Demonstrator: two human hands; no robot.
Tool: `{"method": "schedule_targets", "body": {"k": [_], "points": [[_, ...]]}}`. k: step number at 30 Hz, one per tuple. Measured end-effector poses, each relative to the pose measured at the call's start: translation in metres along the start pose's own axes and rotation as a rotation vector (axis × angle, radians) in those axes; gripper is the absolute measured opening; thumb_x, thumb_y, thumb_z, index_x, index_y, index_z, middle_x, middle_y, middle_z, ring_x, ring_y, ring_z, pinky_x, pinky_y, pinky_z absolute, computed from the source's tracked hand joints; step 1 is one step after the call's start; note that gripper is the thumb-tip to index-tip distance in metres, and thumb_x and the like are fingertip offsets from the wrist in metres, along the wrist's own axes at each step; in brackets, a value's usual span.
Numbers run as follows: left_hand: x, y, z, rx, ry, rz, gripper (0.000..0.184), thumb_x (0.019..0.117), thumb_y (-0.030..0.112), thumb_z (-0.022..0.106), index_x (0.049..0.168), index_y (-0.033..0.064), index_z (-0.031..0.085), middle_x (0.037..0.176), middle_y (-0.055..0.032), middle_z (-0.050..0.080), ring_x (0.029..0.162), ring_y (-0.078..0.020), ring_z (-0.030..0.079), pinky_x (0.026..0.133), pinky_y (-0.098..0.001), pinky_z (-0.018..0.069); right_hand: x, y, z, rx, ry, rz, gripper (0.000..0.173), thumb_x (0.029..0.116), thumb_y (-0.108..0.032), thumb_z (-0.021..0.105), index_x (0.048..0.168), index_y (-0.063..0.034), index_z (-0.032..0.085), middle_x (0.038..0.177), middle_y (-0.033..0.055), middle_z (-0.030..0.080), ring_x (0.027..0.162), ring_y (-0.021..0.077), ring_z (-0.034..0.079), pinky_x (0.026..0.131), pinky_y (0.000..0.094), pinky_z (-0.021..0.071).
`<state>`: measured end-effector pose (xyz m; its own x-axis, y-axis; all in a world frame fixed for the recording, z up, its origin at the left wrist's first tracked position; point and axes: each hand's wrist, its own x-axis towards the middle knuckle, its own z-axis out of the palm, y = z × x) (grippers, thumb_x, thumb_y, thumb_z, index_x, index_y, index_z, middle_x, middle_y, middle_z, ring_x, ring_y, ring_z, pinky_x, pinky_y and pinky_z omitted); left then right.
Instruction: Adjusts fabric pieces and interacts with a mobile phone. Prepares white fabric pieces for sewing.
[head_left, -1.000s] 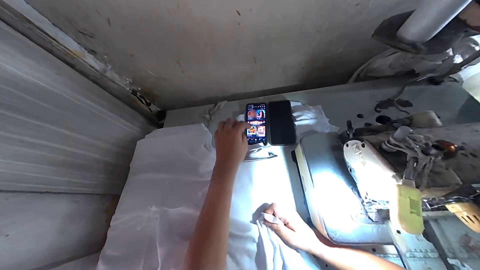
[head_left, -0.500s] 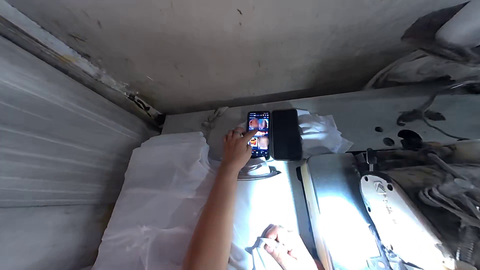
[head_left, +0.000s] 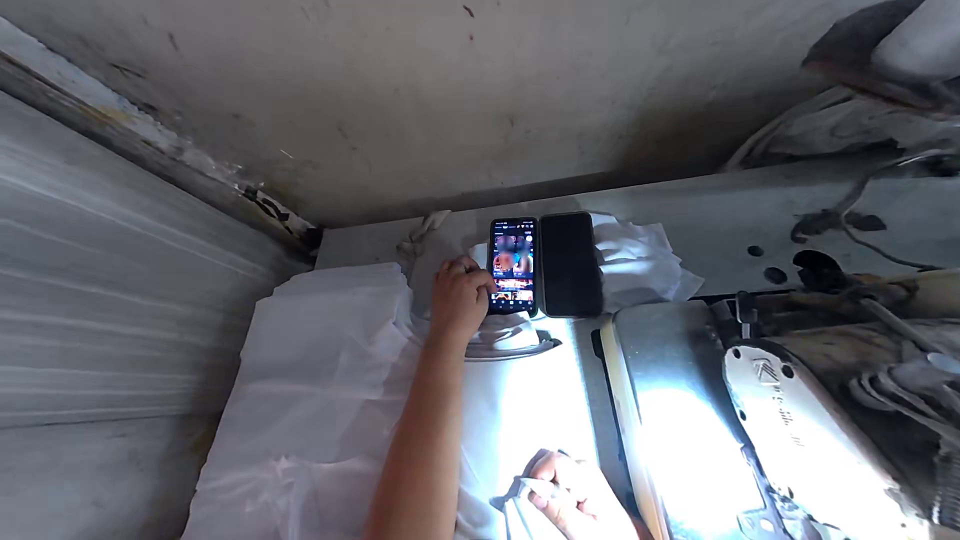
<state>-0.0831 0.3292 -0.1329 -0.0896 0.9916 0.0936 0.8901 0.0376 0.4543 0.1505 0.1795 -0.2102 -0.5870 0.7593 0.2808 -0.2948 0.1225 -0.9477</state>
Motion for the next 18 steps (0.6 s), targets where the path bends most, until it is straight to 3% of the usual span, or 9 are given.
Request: {"method": "schedule_targets", "body": {"k": [14, 18], "points": [[0.002, -0.003, 0.005, -0.032, -0.031, 0.003, 0.021, 0.0906, -0.004, 0.060, 0.089, 0.0064, 0.078, 0.112, -0.0194, 0.067, 0.116, -0.0405, 0.058, 0.099, -0.0598, 0.0439, 0.011, -0.015, 0.002, 0.034, 0.002, -0.033, 0.027, 0.1033, -0.012, 0.056, 0.088, 0.0090, 0.059, 0.075, 0.0100, 0.062, 0.068, -0.0021, 0.054, 0.067, 0.0101, 0.0436], [0.005, -0.003, 0.007, -0.011, -0.091, -0.016, 0.030, 0.0924, -0.003, 0.058, 0.105, 0.0127, 0.079, 0.124, -0.0200, 0.064, 0.122, -0.0412, 0.055, 0.101, -0.0609, 0.0417, 0.005, -0.006, 0.000, 0.019, -0.010, -0.014, 0.027, 0.1044, -0.015, 0.057, 0.091, 0.0081, 0.062, 0.077, 0.0098, 0.064, 0.069, -0.0017, 0.056, 0.068, 0.0115, 0.0455]]}}
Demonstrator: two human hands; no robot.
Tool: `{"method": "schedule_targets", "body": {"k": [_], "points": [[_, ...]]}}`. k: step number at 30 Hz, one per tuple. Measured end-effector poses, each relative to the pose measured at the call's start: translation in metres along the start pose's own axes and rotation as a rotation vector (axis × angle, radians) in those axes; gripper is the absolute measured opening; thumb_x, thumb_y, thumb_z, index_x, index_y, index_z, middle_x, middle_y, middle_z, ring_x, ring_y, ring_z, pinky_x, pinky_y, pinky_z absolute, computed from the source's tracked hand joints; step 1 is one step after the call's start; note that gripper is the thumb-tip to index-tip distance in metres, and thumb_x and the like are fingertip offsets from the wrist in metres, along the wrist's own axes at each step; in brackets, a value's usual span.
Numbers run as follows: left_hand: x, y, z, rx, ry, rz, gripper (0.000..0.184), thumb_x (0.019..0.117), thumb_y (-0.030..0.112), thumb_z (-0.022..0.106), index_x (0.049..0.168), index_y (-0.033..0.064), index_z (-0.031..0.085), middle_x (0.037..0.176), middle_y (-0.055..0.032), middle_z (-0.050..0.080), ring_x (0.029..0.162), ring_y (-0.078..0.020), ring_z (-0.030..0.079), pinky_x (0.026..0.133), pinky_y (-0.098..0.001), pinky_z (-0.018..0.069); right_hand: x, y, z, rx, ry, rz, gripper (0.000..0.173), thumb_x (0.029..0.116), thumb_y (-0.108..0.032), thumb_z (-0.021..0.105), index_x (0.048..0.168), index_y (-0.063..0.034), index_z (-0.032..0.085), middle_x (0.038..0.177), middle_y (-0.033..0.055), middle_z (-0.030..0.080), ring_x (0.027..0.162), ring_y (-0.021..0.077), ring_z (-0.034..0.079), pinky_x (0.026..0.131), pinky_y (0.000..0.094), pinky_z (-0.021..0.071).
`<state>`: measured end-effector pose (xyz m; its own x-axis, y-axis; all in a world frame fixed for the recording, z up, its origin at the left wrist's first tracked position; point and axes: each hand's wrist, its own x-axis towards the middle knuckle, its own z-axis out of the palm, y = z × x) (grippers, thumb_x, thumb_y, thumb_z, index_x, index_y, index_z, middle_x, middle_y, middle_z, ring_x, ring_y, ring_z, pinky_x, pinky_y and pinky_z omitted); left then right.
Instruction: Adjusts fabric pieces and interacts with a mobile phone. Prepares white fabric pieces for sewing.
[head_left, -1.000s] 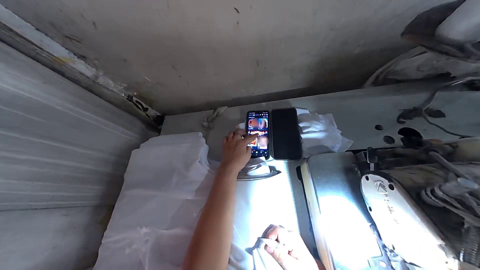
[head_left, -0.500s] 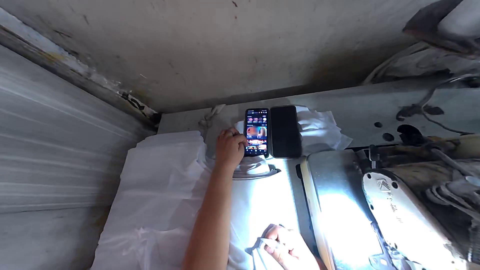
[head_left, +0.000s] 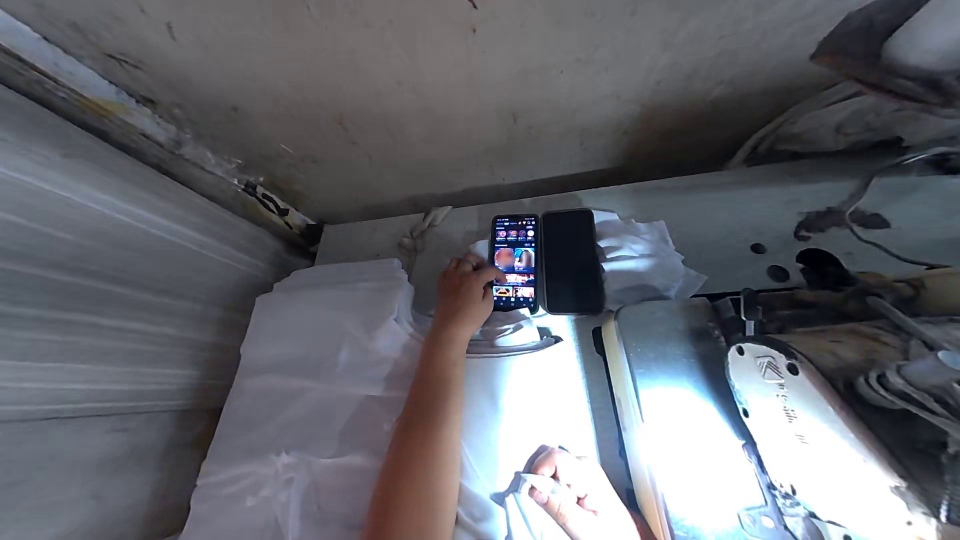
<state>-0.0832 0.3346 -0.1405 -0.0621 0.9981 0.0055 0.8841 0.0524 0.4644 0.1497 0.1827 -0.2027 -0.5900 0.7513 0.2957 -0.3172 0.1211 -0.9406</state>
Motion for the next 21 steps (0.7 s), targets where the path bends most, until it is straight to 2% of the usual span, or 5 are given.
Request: {"method": "schedule_targets", "body": {"k": [4, 8, 11, 18, 21], "points": [[0.004, 0.000, 0.004, 0.035, -0.011, -0.060, 0.046, 0.0901, -0.006, 0.057, 0.127, 0.0185, 0.072, 0.133, -0.0207, 0.058, 0.124, -0.0421, 0.052, 0.099, -0.0617, 0.0406, 0.001, 0.007, 0.000, 0.014, -0.023, -0.053, 0.027, 0.1059, -0.019, 0.056, 0.091, 0.0030, 0.059, 0.079, 0.0081, 0.062, 0.069, -0.0003, 0.056, 0.065, 0.0122, 0.0454], [0.004, 0.002, 0.003, 0.048, 0.044, -0.070, 0.060, 0.0885, -0.009, 0.057, 0.142, 0.0199, 0.063, 0.142, -0.0214, 0.053, 0.127, -0.0448, 0.049, 0.100, -0.0635, 0.0401, 0.012, -0.018, -0.001, -0.044, -0.065, 0.011, 0.031, 0.1064, -0.018, 0.053, 0.090, 0.0075, 0.059, 0.075, 0.0097, 0.060, 0.067, -0.0011, 0.053, 0.067, 0.0115, 0.0433], [0.004, 0.001, 0.003, -0.014, 0.134, -0.023, 0.053, 0.0860, -0.011, 0.058, 0.131, 0.0147, 0.069, 0.137, -0.0218, 0.056, 0.124, -0.0449, 0.051, 0.099, -0.0644, 0.0413, 0.015, -0.013, 0.000, -0.011, -0.076, -0.067, 0.030, 0.1081, -0.022, 0.052, 0.091, 0.0024, 0.057, 0.076, 0.0060, 0.058, 0.067, -0.0027, 0.052, 0.066, 0.0103, 0.0434], [0.003, -0.001, 0.002, -0.028, 0.110, -0.018, 0.036, 0.0860, -0.011, 0.058, 0.112, 0.0084, 0.074, 0.131, -0.0217, 0.058, 0.123, -0.0441, 0.052, 0.099, -0.0626, 0.0419, 0.007, 0.008, 0.002, 0.042, -0.049, -0.119, 0.026, 0.1074, -0.025, 0.054, 0.092, -0.0035, 0.057, 0.078, 0.0026, 0.058, 0.069, -0.0017, 0.055, 0.065, 0.0113, 0.0453], [0.003, 0.003, -0.001, -0.011, 0.070, -0.036, 0.026, 0.0867, -0.011, 0.058, 0.100, 0.0045, 0.073, 0.127, -0.0223, 0.059, 0.122, -0.0436, 0.053, 0.100, -0.0620, 0.0416, 0.006, 0.004, 0.001, 0.016, -0.041, -0.091, 0.026, 0.1062, -0.019, 0.054, 0.090, 0.0014, 0.058, 0.076, 0.0066, 0.059, 0.068, 0.0004, 0.054, 0.064, 0.0127, 0.0445]]}}
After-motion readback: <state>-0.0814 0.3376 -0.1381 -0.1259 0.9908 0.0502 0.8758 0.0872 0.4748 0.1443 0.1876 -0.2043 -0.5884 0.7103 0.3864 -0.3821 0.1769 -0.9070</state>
